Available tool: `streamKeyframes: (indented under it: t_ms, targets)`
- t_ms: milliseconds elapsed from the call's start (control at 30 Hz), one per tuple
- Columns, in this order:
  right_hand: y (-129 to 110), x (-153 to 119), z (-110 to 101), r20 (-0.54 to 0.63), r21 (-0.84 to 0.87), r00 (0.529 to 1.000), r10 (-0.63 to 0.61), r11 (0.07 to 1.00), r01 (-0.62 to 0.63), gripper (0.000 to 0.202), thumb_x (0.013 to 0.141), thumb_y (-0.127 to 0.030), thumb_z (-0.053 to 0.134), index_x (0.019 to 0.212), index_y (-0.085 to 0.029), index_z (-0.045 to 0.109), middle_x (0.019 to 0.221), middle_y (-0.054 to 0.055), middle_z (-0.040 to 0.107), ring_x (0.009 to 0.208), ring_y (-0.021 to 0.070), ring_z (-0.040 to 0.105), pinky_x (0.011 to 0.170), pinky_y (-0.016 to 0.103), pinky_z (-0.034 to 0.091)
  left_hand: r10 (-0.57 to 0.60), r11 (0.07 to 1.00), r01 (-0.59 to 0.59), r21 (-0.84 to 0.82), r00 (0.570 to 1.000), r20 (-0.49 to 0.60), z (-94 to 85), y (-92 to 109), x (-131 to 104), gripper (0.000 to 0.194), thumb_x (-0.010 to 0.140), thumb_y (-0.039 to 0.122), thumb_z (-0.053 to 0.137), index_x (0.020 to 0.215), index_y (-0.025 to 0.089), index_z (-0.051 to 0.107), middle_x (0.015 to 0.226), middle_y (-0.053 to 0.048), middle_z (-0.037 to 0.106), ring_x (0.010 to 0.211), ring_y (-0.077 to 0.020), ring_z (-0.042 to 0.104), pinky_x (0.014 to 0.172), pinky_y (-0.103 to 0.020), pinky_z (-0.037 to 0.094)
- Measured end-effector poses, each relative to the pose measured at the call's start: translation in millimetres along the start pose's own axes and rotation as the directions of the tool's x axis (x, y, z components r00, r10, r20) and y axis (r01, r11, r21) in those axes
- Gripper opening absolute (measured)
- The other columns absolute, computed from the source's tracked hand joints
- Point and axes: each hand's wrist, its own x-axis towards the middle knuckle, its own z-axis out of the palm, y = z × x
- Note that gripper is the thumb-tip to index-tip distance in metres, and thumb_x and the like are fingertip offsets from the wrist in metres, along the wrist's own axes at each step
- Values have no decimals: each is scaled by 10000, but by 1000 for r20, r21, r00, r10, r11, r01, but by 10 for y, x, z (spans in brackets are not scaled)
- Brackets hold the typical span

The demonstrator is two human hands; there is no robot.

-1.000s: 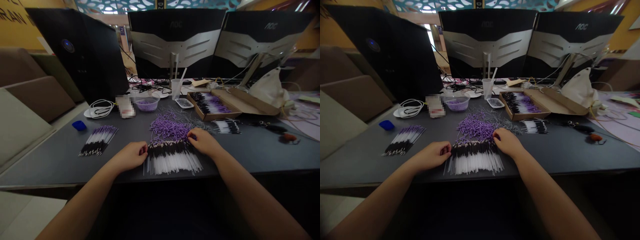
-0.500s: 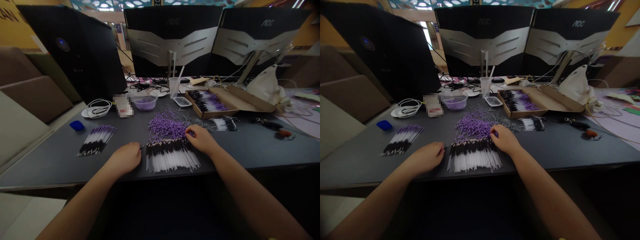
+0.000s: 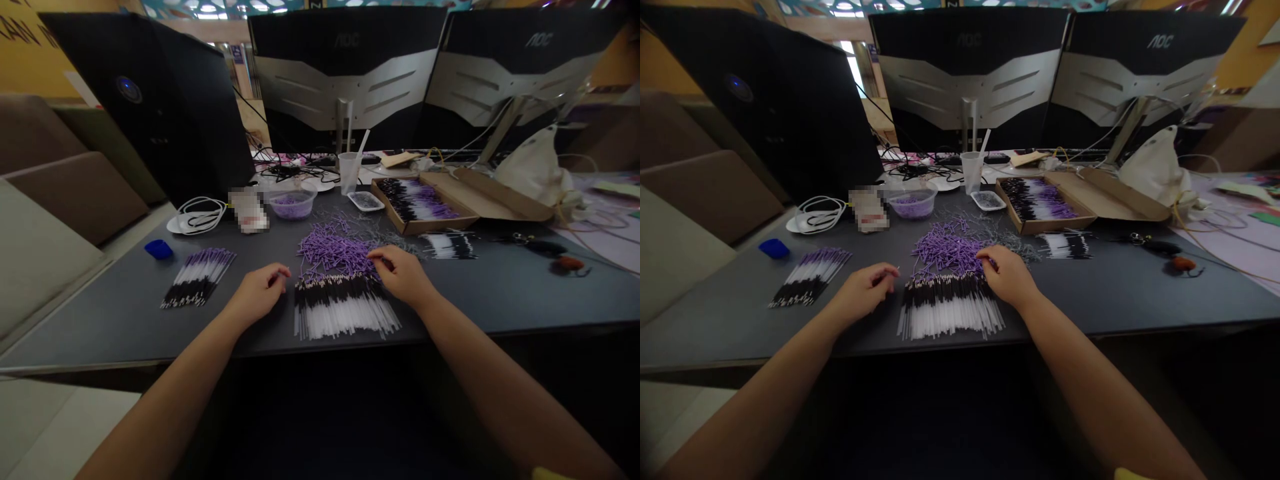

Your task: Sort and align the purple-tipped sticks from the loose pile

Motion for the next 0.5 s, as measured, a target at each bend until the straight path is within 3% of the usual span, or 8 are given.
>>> streamKeyframes:
  t_ms: [133, 233, 400, 500]
  targets:
    - [-34, -11, 3, 18, 72, 997, 76, 994, -77, 271, 833, -215, 551, 1083, -218, 655, 1020, 55, 685, 582, 134, 552, 617, 300, 473, -91, 955, 81, -287, 996, -21, 56, 13, -16, 265, 811, 321, 507, 986, 173, 638, 896, -46, 708, 650, -151, 666, 522, -236, 495]
    - [-63, -28, 4, 18, 97, 992, 123, 988, -124, 241, 825, -238, 580, 1051, -227, 662, 959, 37, 695, 514, 111, 511, 582, 294, 466, -32, 943, 3, -333, 996, -82, 90, 58, -61, 299, 796, 353, 578, 1024, 172, 645, 945, -56, 709, 709, -165, 682, 583, -251, 530]
    - [-215, -43, 47, 20, 384, 976, 215, 900, -206, 192, 844, -356, 593, 951, -209, 657, 831, 38, 658, 517, 110, 536, 467, 248, 436, 258, 966, -257, 33, 951, -172, 96, 180, -152, 253, 882, 381, 508, 925, 192, 670, 832, -33, 685, 714, -151, 626, 706, -276, 502]
    - [-332, -36, 108, 110, 636, 957, 267, 721, -274, 200, 806, -383, 640, 886, -199, 639, 732, 6, 636, 419, 79, 487, 389, 227, 397, 429, 891, -386, 239, 887, -168, 116, 245, -184, 248, 918, 320, 451, 925, 181, 656, 874, -66, 646, 826, -175, 594, 778, -297, 474]
